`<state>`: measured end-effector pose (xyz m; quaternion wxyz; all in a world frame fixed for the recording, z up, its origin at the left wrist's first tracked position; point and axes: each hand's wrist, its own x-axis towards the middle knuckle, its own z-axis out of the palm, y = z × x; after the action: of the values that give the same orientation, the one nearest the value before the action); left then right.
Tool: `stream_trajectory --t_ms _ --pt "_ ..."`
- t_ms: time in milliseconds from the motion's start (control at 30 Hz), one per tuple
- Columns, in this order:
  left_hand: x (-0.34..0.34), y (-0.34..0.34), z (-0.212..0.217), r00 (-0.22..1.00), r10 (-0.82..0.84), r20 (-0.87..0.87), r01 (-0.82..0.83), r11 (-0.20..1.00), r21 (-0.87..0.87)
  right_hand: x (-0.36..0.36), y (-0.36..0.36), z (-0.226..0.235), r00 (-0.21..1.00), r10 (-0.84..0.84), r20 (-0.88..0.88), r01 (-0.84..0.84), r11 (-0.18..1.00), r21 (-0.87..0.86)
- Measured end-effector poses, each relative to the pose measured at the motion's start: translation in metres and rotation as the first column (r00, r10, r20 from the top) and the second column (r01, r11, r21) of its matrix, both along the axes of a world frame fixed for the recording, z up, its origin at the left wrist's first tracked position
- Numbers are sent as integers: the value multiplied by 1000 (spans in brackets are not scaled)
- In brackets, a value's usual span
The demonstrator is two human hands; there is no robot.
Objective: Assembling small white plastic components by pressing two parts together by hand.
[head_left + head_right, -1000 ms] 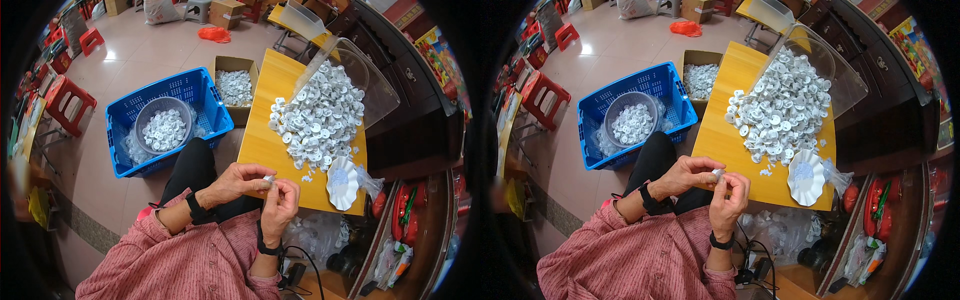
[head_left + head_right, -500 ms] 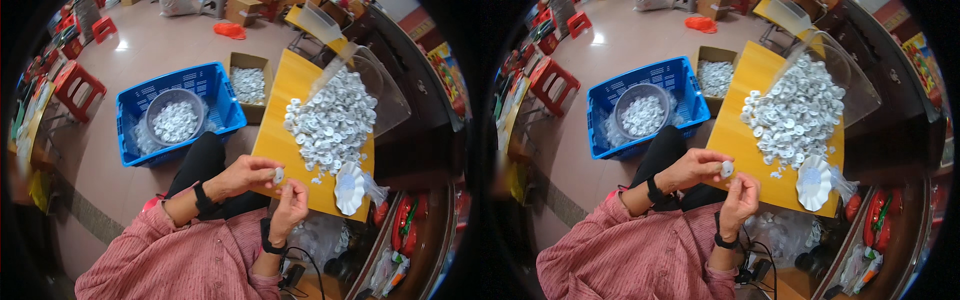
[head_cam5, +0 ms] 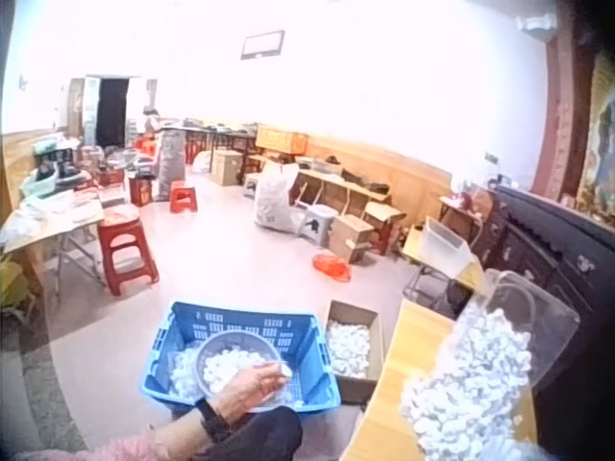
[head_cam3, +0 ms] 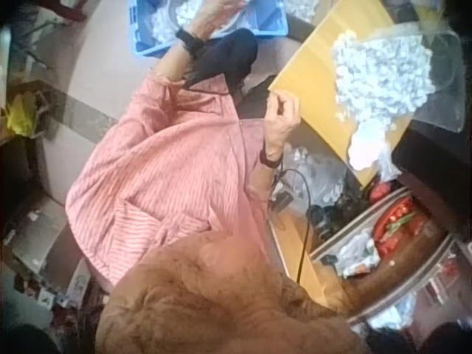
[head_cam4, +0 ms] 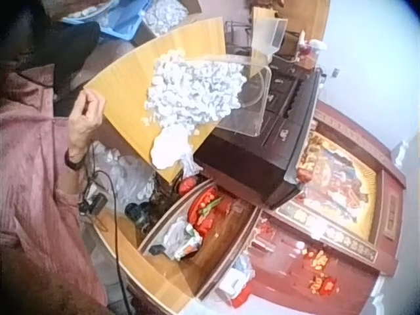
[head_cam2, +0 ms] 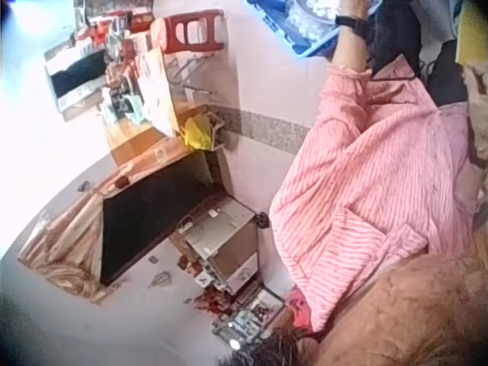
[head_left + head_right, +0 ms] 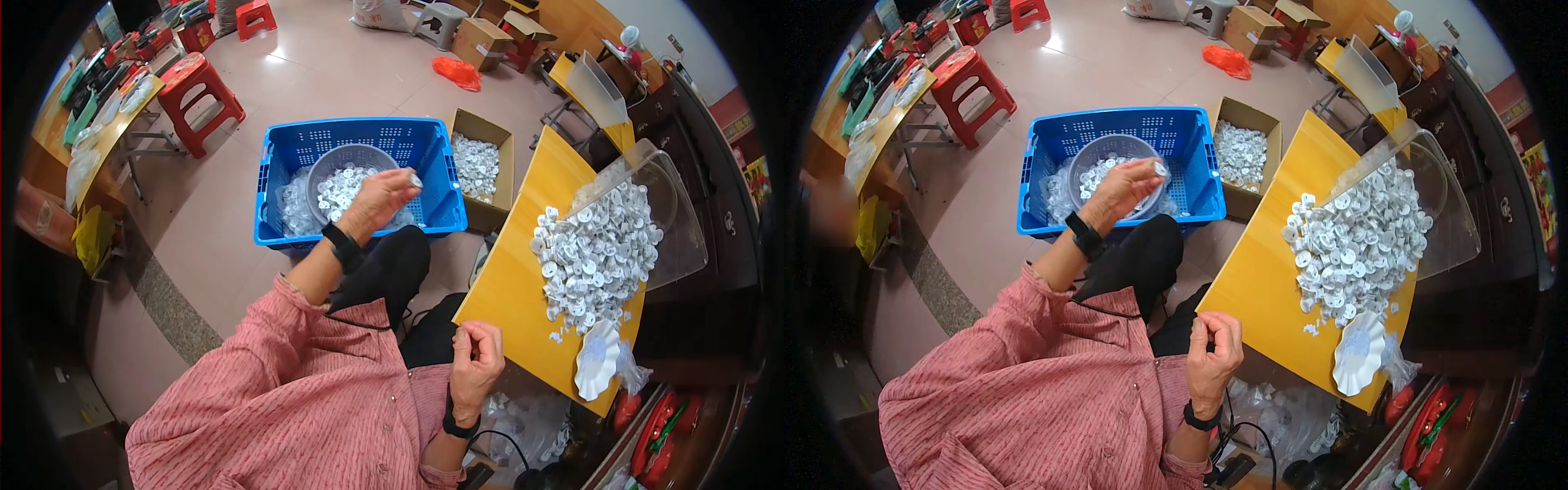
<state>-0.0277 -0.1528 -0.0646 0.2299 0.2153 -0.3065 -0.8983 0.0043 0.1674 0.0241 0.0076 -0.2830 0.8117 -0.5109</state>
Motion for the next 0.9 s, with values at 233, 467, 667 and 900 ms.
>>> stream_trajectory --t_ms 233,467,667,900 --pt "28 -60 -5 898 326 294 -382 910 157 11 -16 -4 995 83 56 -84 996 18" --pt "7 -13 70 935 182 -303 26 820 571 33 -65 -24 800 347 489 -193 921 -337" --pt "-9 57 100 914 101 -392 150 815 560 40 -76 -1 703 447 554 -182 865 -467" --pt "-22 116 102 993 63 -104 -75 990 -120 32 -53 -5 684 373 627 -52 882 -469"
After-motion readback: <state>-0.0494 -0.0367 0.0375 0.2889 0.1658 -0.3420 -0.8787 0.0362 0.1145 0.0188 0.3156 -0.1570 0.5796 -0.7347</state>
